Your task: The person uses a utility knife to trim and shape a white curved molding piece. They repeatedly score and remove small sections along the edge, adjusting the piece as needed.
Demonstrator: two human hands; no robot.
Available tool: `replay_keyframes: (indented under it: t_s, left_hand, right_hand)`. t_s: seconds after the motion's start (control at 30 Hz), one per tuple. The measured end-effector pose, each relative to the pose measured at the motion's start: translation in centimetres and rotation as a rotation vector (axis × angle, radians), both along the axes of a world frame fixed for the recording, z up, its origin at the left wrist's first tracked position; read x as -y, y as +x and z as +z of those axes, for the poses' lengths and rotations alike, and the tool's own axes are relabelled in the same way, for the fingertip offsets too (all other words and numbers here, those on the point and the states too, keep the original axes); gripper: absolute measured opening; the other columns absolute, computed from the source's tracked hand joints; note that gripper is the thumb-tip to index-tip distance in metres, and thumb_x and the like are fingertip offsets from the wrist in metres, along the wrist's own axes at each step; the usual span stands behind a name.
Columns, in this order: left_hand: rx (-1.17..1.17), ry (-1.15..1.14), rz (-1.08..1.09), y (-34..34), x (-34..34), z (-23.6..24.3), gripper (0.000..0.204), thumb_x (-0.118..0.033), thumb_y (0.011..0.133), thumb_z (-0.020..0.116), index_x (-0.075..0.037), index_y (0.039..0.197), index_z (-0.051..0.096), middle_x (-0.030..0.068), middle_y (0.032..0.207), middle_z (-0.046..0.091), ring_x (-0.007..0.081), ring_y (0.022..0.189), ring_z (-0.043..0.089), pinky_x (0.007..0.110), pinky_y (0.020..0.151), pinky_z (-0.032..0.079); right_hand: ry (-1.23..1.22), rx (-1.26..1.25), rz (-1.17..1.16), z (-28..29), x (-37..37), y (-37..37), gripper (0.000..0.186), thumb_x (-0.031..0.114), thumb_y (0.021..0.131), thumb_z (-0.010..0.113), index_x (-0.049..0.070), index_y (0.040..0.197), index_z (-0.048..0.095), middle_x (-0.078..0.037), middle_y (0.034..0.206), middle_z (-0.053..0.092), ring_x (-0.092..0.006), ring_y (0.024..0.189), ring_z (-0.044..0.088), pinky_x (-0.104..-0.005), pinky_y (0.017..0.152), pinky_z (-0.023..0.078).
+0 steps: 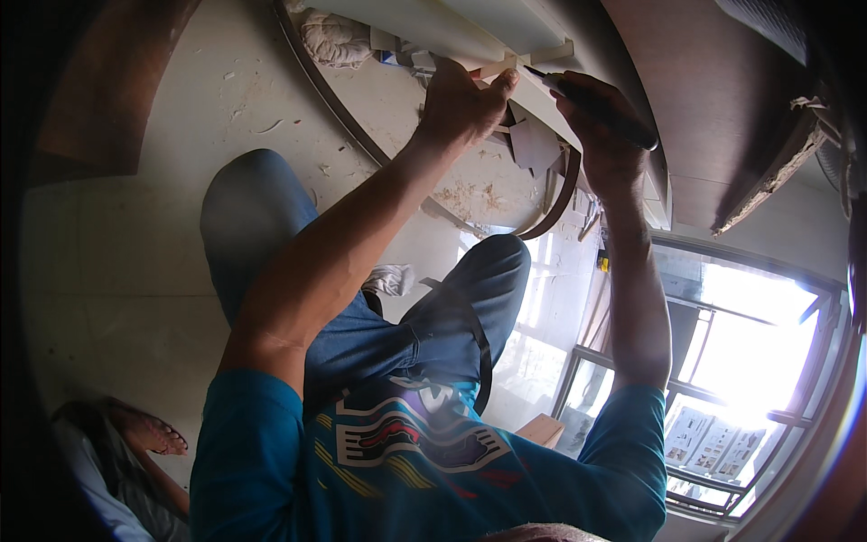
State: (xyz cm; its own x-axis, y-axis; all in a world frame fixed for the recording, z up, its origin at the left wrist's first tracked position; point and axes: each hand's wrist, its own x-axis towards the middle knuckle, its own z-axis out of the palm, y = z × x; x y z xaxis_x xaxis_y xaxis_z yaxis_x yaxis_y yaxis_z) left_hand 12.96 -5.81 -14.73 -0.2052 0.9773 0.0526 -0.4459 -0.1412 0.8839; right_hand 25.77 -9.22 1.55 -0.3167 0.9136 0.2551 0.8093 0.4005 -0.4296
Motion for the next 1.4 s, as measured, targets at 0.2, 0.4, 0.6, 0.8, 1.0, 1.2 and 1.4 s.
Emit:
replay_keyframes:
  t_s: [0.2,0.4,0.6,0.8,1.0,1.2,1.4]
  left_hand:
    - [0.020,-0.017,-0.114,-0.4,0.3,0.3,0.044,-0.016,0.099,0.076,0.007,0.135,0.066,0.0200,0.132,0.075,0.0246,0.122,0.070,0.038,0.106,0.051]
    - [0.097,0.036,-0.115,-1.3,0.6,0.4,0.047,-0.011,0.093,0.081,0.012,0.128,0.060,0.0226,0.117,0.071,0.0264,0.108,0.071,0.038,0.093,0.056]
    - [0.212,0.009,-0.203,-1.6,1.2,1.8,0.044,-0.012,0.090,0.085,0.008,0.120,0.061,0.0133,0.098,0.072,0.0167,0.082,0.067,0.032,0.076,0.055]
    - [0.102,-0.003,0.072,0.7,0.5,1.9,0.056,-0.023,0.090,0.090,0.011,0.119,0.057,0.0164,0.099,0.073,0.0211,0.082,0.071,0.035,0.076,0.059]
    - [0.058,-0.123,0.173,2.7,0.3,0.7,0.074,-0.035,0.087,0.090,0.017,0.121,0.050,0.0267,0.113,0.069,0.0312,0.102,0.071,0.042,0.093,0.057]
    - [0.112,-0.234,0.243,3.9,-1.0,0.9,0.077,-0.039,0.090,0.085,0.015,0.127,0.045,0.0267,0.120,0.064,0.0296,0.106,0.068,0.039,0.094,0.056]
    - [0.542,-0.431,0.074,3.2,1.1,3.2,0.049,-0.041,0.102,0.074,-0.002,0.126,0.057,0.0092,0.120,0.063,0.0141,0.096,0.062,0.036,0.079,0.055]
  right_hand:
    - [-0.039,-0.022,0.002,1.8,0.8,0.2,0.025,0.010,0.098,0.081,0.004,0.122,0.078,-0.010,0.112,0.082,-0.0175,0.101,0.078,-0.0326,0.092,0.063]
    - [-0.123,-0.176,-0.074,2.5,3.1,0.8,0.027,0.008,0.096,0.083,0.002,0.122,0.077,-0.011,0.114,0.081,-0.0195,0.102,0.077,-0.0344,0.093,0.063]
    - [-0.111,-0.278,-0.100,2.6,7.0,4.6,0.032,0.003,0.096,0.082,-0.004,0.126,0.073,-0.016,0.114,0.080,-0.0237,0.106,0.078,-0.0375,0.098,0.062]
    - [-0.097,-0.269,-0.218,0.8,9.4,7.4,0.042,0.007,0.096,0.083,-0.007,0.132,0.068,-0.019,0.115,0.079,-0.0262,0.107,0.077,-0.0384,0.100,0.062]
    - [-0.058,-0.299,-0.347,-0.7,10.9,9.0,0.043,0.010,0.096,0.085,-0.007,0.132,0.070,-0.018,0.114,0.079,-0.0249,0.101,0.079,-0.0367,0.094,0.064]
    - [-0.016,-0.476,-0.376,-3.8,11.6,8.8,0.038,0.007,0.092,0.082,-0.005,0.127,0.075,-0.015,0.103,0.081,-0.0218,0.093,0.079,-0.0339,0.087,0.062]
    - [-0.036,-0.689,-0.464,-5.3,12.7,9.1,0.041,0.008,0.091,0.082,-0.009,0.128,0.073,-0.017,0.102,0.080,-0.0225,0.089,0.078,-0.0346,0.086,0.062]
